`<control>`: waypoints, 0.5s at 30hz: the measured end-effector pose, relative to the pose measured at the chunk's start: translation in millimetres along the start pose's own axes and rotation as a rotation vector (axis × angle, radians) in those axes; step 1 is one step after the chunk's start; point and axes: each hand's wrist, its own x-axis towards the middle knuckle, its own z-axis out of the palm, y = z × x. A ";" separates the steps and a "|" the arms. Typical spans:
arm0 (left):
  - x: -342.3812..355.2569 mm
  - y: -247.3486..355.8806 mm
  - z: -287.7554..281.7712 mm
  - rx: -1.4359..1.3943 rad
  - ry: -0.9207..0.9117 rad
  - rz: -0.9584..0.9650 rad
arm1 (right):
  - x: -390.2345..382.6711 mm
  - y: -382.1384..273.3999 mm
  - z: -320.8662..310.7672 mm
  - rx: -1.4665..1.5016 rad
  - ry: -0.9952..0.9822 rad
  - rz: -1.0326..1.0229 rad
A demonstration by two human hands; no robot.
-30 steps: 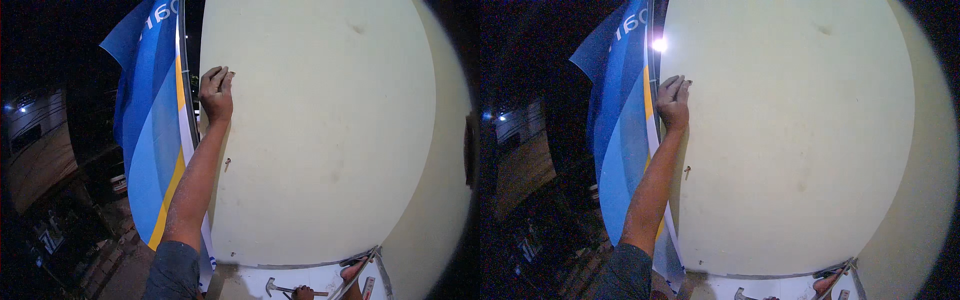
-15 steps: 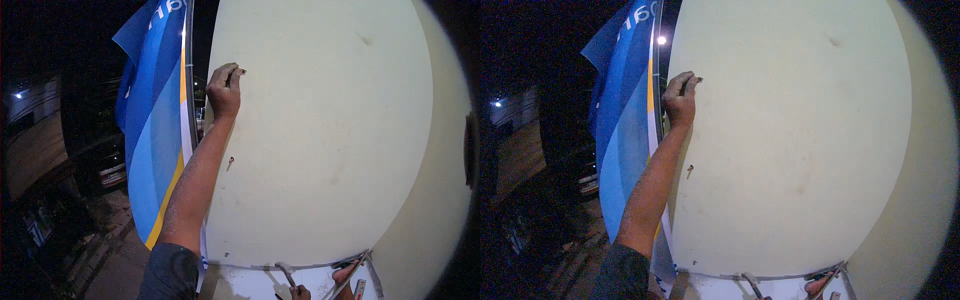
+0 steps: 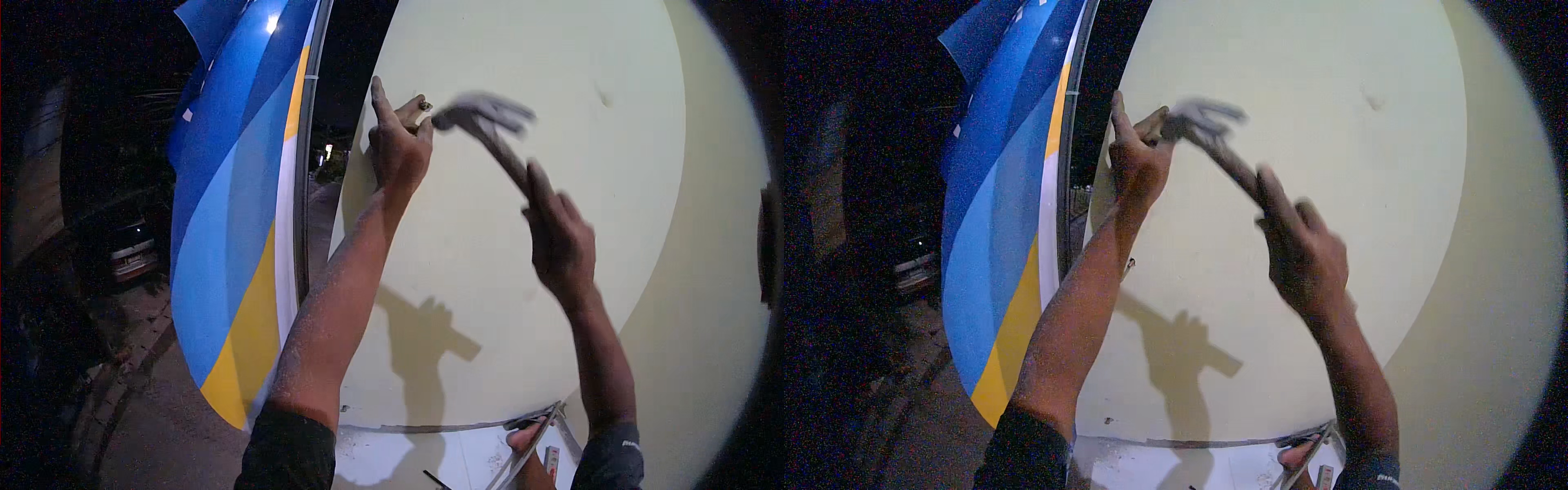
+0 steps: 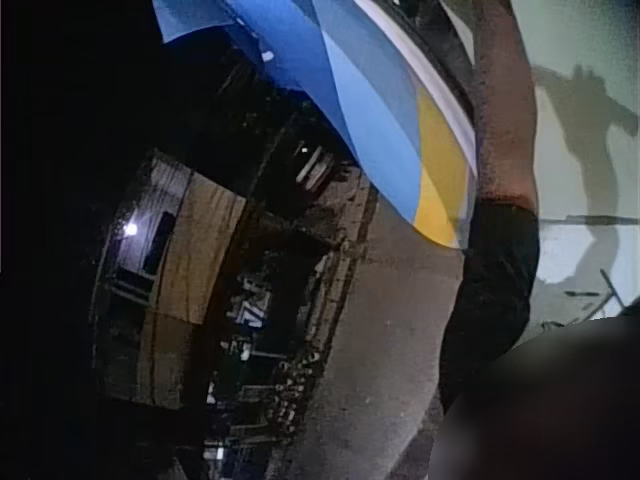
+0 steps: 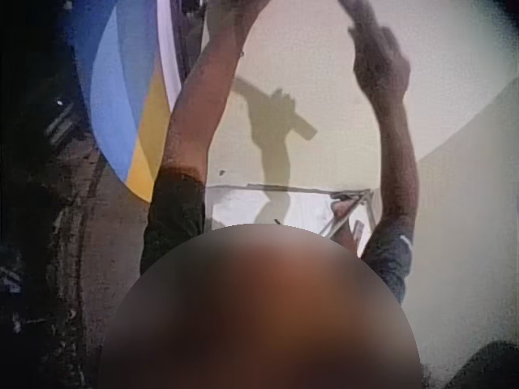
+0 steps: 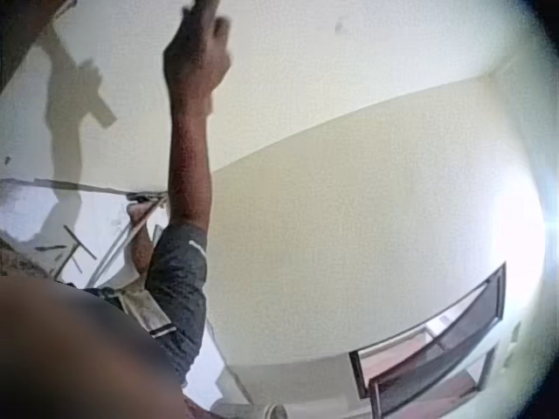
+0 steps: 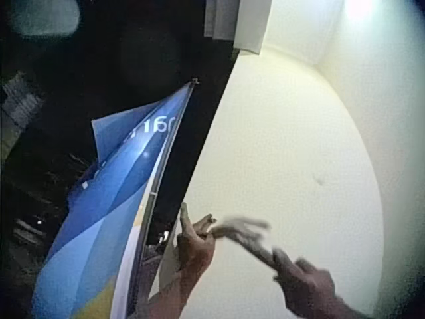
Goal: Using a hammer to drive metal rods or anchors into pre-drilled holes in a wall.
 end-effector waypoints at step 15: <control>-23.0 3.9 5.7 -0.396 -0.088 -0.273 | 87.6 -32.0 -4.5 -0.302 -0.150 -0.151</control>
